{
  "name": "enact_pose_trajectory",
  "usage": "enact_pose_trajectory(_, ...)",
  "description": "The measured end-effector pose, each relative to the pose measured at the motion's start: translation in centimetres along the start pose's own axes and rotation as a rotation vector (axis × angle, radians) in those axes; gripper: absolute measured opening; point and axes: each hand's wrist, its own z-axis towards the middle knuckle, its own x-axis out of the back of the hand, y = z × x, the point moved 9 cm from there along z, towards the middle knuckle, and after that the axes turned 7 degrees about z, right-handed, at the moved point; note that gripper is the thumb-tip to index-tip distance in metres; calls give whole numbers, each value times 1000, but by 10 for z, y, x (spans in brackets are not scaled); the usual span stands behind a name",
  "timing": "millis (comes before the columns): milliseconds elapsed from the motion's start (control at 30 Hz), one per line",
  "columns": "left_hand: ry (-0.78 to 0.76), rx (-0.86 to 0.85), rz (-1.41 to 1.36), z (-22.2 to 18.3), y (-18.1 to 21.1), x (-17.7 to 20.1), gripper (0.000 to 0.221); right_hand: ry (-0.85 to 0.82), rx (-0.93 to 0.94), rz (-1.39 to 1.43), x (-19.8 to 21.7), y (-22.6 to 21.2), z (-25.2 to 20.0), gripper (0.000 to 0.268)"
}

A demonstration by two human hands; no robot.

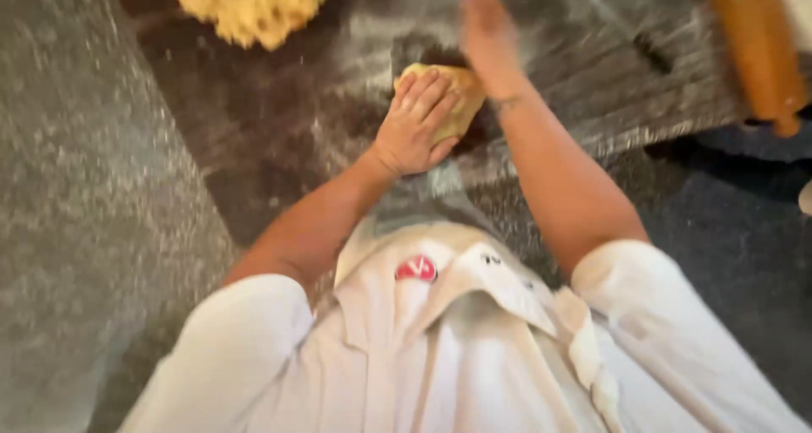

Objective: Prepare a pie crust by kneading dough, rolling it flat with a rolling pin, and trimming it to fit a pie tin

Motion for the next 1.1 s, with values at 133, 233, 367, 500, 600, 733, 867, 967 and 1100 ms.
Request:
enact_pose_trajectory(133,88,-44,-494,1,29,94,32,-186,58,-285,36,-186,-92,53)
enact_pose_trajectory(233,229,311,-523,-2,6,98,20,-489,-102,-403,2,-165,-162,64)
enact_pose_trajectory(367,6,250,-220,12,-28,-5,73,-101,285,-423,1,-157,-140,69)
enact_pose_trajectory(500,109,375,-191,31,-96,-51,74,-278,-30,-433,12,-164,-78,76)
enact_pose_trajectory(600,-194,539,-122,46,-84,-35,88,-544,-290,-471,33,-199,-82,79)
enact_pose_trajectory(733,-244,273,-54,-16,7,-1,65,-467,9,-472,9,-151,-179,102)
enact_pose_trajectory(867,-42,38,17,-82,41,-39,103,-68,588,-462,-7,-117,-247,95)
enact_pose_trajectory(967,28,185,82,-17,-29,-45,93,-42,521,-410,-5,-123,-145,93)
enact_pose_trajectory(1100,114,455,190,39,-137,-80,100,-40,76,-231,-3,-72,-37,81)
